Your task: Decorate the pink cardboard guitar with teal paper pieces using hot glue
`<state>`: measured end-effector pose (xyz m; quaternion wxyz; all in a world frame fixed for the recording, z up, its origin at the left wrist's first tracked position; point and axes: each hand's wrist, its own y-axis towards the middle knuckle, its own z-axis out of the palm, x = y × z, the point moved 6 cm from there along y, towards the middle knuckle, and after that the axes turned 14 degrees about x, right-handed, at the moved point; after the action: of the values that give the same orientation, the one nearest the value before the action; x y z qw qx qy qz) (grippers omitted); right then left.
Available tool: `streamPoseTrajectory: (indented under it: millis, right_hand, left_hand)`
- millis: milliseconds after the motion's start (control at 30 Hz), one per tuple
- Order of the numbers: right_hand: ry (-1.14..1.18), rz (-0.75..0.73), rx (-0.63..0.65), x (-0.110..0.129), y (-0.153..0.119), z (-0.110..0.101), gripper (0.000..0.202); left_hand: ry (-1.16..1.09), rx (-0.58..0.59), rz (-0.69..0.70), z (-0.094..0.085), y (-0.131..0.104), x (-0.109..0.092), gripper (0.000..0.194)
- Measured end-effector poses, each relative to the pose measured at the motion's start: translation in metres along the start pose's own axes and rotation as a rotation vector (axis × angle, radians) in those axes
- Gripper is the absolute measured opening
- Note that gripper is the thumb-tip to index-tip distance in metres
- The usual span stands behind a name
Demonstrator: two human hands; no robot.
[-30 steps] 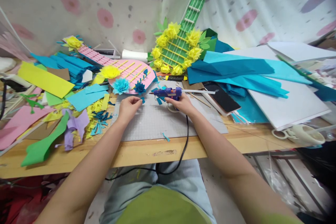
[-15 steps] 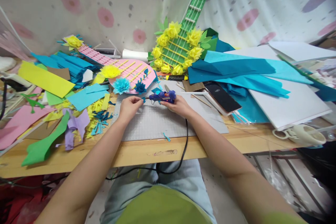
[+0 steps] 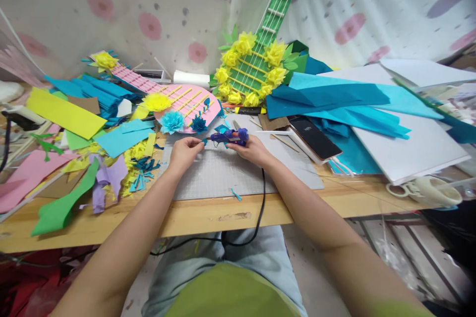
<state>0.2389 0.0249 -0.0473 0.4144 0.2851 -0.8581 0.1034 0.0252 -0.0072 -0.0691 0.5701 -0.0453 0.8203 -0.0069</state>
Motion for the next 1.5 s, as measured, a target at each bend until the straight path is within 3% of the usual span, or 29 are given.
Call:
streamPoseTrajectory:
  millis: [233,367,500,600,767,967,1067,1133,1200,1300,1367,1500]
  right_hand:
    - [0.118,0.018,-0.053,-0.003,0.002,-0.004,0.038]
    - [0.234,0.097,-0.305,-0.019,-0.001,-0.030,0.043]
    - [0.130,0.217,-0.508,-0.045,-0.006,-0.059,0.047]
    - [-0.006,0.301,-0.499,-0.061,-0.004,-0.068,0.049]
    - [-0.157,0.431,-0.362,-0.071,0.003,-0.063,0.051]
    - [-0.376,0.426,-0.457,-0.044,-0.018,-0.075,0.045]
    - [-0.410,0.477,-0.347,-0.030,-0.029,-0.073,0.034]
    - [-0.339,0.474,-0.214,-0.020,-0.029,-0.062,0.031]
    - [-0.194,0.365,-0.124,-0.005,-0.022,-0.048,0.030]
    - [0.200,0.114,-0.037,0.023,-0.002,-0.021,0.025]
    - [0.504,0.043,0.041,0.036,0.010,-0.001,0.026]
    - [0.908,0.058,0.013,0.048,0.025,0.027,0.024]
  left_hand:
    - [0.038,0.015,0.040,0.001,0.002,0.003,0.027]
    - [0.012,-0.005,0.095,-0.001,0.004,0.006,0.026]
    - [-0.035,-0.019,0.113,-0.001,0.003,0.005,0.026]
    - [-0.073,0.000,0.133,0.001,0.002,-0.001,0.027]
    - [-0.092,0.081,0.172,0.007,0.002,-0.007,0.023]
    - [-0.283,0.054,0.129,0.009,-0.001,-0.015,0.033]
    - [-0.421,0.031,0.104,0.010,-0.007,-0.027,0.038]
    - [-0.515,0.024,0.084,0.012,-0.010,-0.036,0.037]
    - [-0.611,-0.009,0.051,0.014,-0.013,-0.041,0.036]
    - [-0.730,-0.069,-0.035,0.021,-0.015,-0.044,0.034]
    - [-0.817,-0.070,-0.087,0.029,-0.017,-0.046,0.032]
    - [-1.043,-0.057,-0.142,0.043,-0.019,-0.049,0.023]
